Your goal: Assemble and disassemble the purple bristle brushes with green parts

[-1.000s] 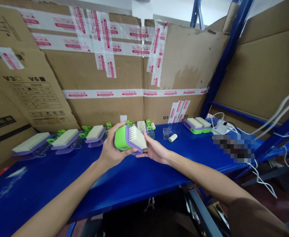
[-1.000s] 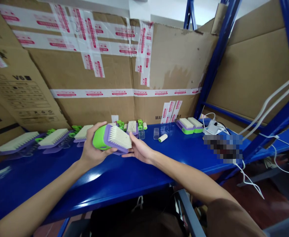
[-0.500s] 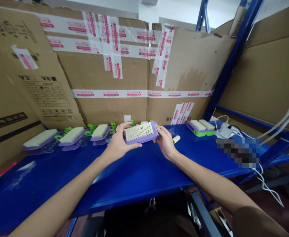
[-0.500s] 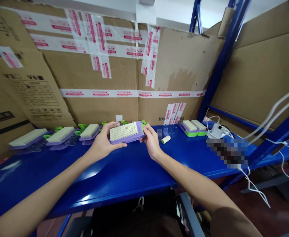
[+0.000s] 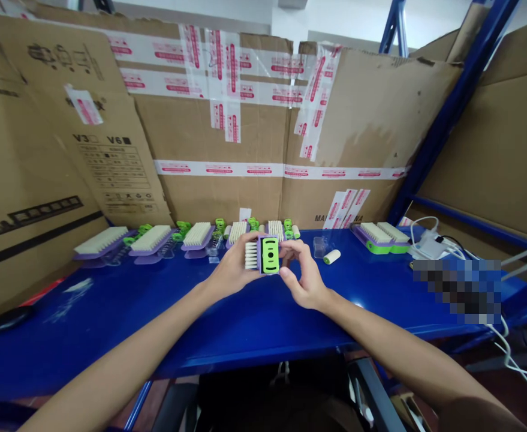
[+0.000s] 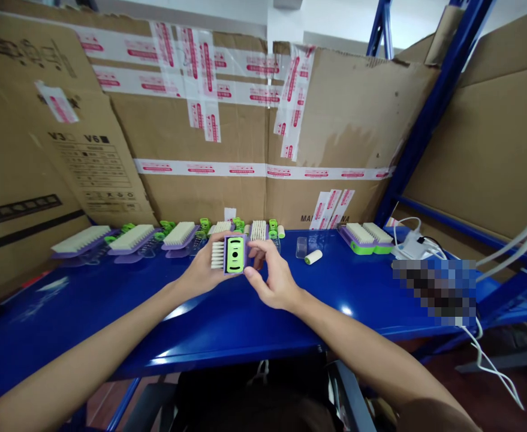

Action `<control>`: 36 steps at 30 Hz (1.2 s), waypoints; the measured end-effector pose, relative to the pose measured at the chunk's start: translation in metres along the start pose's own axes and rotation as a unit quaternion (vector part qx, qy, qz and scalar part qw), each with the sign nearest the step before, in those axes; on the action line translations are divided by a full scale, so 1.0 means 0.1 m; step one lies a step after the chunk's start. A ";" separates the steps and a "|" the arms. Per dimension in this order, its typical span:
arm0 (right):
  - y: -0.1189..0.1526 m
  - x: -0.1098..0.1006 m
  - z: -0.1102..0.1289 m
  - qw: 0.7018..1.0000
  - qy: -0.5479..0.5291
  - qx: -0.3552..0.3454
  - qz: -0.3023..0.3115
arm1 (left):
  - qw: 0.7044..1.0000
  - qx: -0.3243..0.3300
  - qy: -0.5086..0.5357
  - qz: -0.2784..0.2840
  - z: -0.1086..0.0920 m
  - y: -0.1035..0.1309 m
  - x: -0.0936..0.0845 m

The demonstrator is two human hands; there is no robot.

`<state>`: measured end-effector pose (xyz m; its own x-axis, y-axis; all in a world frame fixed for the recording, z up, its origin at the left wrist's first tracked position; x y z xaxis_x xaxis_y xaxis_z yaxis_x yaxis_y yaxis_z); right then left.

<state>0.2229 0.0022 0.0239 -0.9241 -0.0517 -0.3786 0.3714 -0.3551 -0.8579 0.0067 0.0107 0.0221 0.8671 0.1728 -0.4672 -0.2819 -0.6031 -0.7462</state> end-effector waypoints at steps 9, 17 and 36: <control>-0.01 -0.04 0.07 0.995 0.071 -0.072 -0.018 | 0.993 0.068 -0.084 -0.042 -0.03 -0.04 -0.08; -0.04 -0.05 0.08 0.988 0.131 -0.081 0.029 | 0.986 0.103 -0.117 -0.058 -0.07 -0.06 -0.13; -0.04 -0.08 0.10 0.982 0.164 -0.090 0.005 | 0.970 0.113 -0.213 -0.045 -0.10 -0.09 -0.21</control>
<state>0.2280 -0.0054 0.0343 -0.8525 0.2600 -0.4535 0.4173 -0.1839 -0.8900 -0.0047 0.0044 0.0432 0.6580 0.5516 -0.5125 -0.3367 -0.3933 -0.8555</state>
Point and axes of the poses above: each hand's wrist, its own y-axis away from the middle knuckle, its own x-axis out of the palm, z = x × y, the point moved 4 cm from there along -y, towards the middle knuckle, and after that the axes turned 4 degrees about y, right-handed, at the moved point
